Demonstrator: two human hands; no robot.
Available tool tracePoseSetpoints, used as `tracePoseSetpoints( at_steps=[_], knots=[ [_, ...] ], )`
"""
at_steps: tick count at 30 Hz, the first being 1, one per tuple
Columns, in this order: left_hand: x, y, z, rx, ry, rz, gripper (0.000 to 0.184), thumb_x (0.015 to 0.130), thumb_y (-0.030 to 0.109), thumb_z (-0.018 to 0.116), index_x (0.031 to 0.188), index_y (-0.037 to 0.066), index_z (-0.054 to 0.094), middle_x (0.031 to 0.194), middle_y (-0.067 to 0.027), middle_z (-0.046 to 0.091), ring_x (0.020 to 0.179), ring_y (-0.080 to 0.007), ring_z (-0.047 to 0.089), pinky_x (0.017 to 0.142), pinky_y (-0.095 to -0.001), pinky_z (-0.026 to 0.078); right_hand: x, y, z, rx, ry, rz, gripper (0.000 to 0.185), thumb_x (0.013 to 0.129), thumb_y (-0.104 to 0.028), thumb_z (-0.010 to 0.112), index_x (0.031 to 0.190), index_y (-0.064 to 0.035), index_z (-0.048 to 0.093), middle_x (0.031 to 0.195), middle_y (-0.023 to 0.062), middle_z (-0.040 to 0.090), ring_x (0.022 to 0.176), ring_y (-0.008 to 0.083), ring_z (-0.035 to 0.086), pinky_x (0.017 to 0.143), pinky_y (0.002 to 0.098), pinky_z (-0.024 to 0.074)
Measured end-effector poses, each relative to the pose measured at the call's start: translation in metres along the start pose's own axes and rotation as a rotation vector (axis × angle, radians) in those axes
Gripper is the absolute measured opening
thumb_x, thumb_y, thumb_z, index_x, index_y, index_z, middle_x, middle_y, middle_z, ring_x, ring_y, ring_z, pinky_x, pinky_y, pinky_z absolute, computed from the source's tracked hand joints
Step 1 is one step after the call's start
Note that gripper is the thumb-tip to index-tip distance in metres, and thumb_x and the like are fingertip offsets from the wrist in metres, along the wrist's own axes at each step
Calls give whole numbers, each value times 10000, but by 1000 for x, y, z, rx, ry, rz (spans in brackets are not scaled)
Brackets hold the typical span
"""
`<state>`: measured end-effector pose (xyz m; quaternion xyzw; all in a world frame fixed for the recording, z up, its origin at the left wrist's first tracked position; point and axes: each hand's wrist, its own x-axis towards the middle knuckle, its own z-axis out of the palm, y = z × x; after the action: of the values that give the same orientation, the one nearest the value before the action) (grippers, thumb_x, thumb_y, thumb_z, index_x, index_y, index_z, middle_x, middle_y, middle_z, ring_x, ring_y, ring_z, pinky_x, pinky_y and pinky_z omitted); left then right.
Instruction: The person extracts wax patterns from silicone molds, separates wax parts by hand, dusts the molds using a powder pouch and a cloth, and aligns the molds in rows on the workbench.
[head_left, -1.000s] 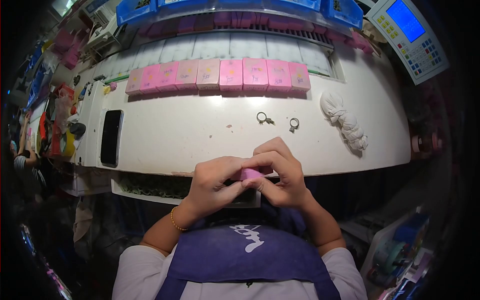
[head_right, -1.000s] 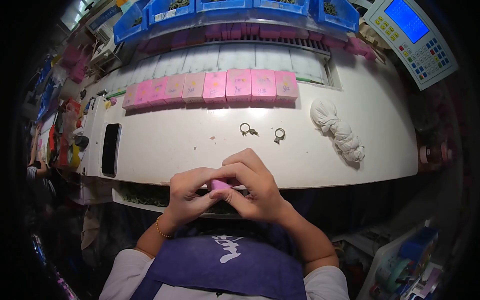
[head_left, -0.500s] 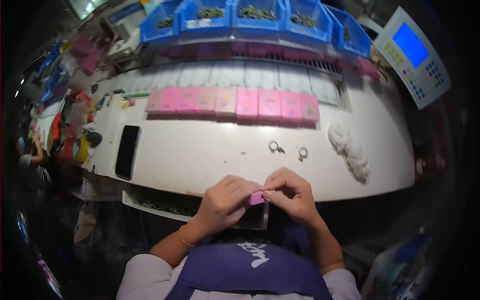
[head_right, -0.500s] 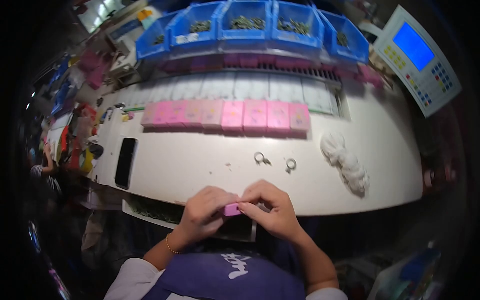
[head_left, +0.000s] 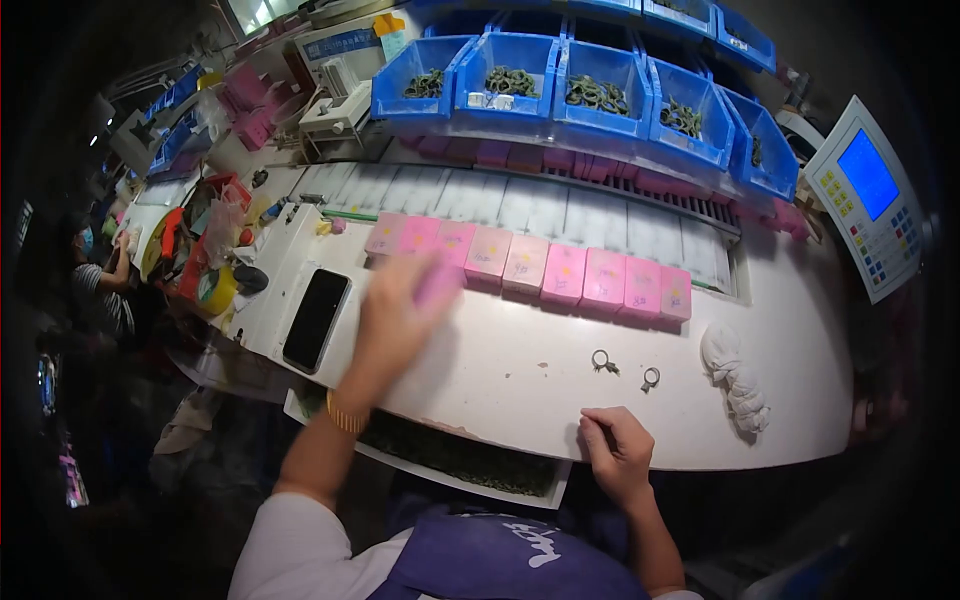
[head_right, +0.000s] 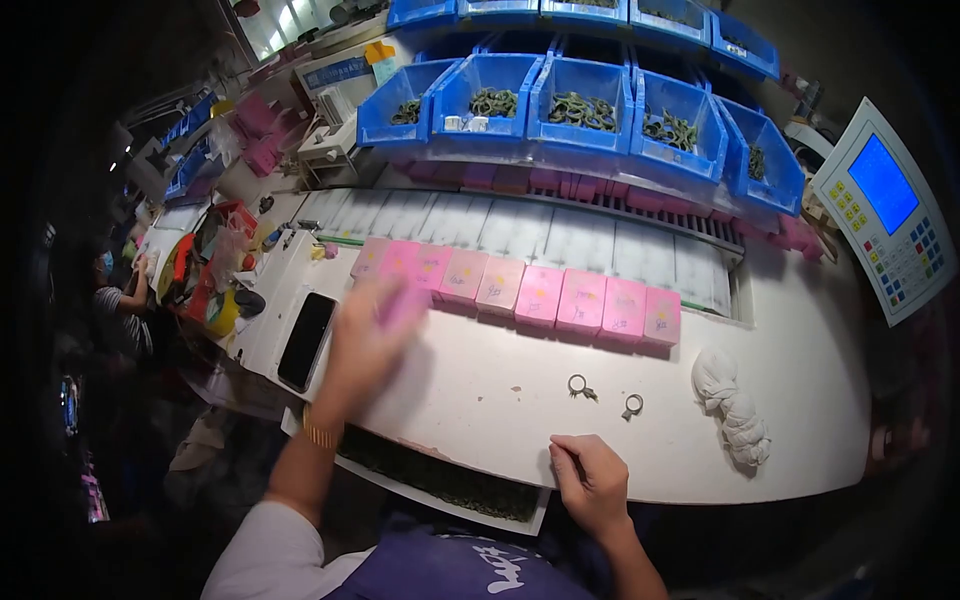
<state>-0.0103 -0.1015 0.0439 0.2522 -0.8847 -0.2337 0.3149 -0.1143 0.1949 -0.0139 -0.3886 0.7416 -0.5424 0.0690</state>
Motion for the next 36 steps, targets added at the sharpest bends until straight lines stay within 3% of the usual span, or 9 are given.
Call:
tracePoseSetpoints(
  at_steps=[2,8,12,15,21,28,33,35,36],
  knots=[
    [77,-36,11,127,144,42,434,830,276,731,1175,25,653,1070,-211,651,1025,-368,622,895,-466,491,-1,1,1,-6,6,-8,97,870,6,713,966,-5,700,809,105,677,650,182,645,589,278,497],
    [166,-132,67,601,-25,-263,491,828,311,731,1237,71,604,1232,-214,597,1106,-458,573,927,-517,498,-14,1,-11,6,33,34,113,854,33,706,957,-11,696,801,99,671,644,190,630,584,285,493],
    [125,-67,47,466,340,286,350,887,227,682,1185,47,645,1207,-192,636,1083,-345,621,910,-449,496,-15,2,-43,-339,313,-77,151,826,41,720,959,-26,696,837,98,662,703,243,591,644,332,485],
    [35,19,54,-211,-235,242,153,910,157,698,987,36,750,862,-52,719,765,-150,653,689,-264,496,-1,11,-53,-504,341,-101,175,809,30,733,966,-41,700,878,100,669,834,294,590,748,368,481],
    [-9,73,88,-271,-444,423,222,888,63,715,1110,46,726,1043,-66,646,853,-165,630,730,-287,516,35,11,-36,-640,214,-159,210,810,-116,763,1009,-76,709,1095,69,651,1066,310,524,958,452,388],
    [-45,67,74,-425,-553,-62,235,925,78,692,1151,20,714,939,-42,678,772,-76,598,686,-238,499,53,23,-16,-769,48,-282,129,837,-160,721,942,-96,685,1042,43,619,1100,275,515,1008,470,341],
    [-76,85,73,-1051,-712,-620,319,990,156,635,1220,-65,659,1072,-135,698,790,-150,687,719,-289,589,47,9,-8,-728,166,-224,98,870,-160,705,914,-78,675,1012,52,633,1072,271,527,1001,441,353],
    [-82,99,70,-1188,-692,-733,341,996,184,636,1223,-71,652,1048,-139,708,809,-172,702,709,-321,607,37,-4,-4,-57,176,93,101,909,-144,691,918,-45,679,994,81,656,1033,264,546,955,392,397],
    [-85,101,71,-1188,-689,-732,341,996,184,636,1223,-71,652,1048,-139,708,809,-172,702,709,-321,607,33,-11,-1,-56,175,92,101,909,-144,691,918,-45,679,994,81,656,1033,264,546,955,392,397]
  ],
)
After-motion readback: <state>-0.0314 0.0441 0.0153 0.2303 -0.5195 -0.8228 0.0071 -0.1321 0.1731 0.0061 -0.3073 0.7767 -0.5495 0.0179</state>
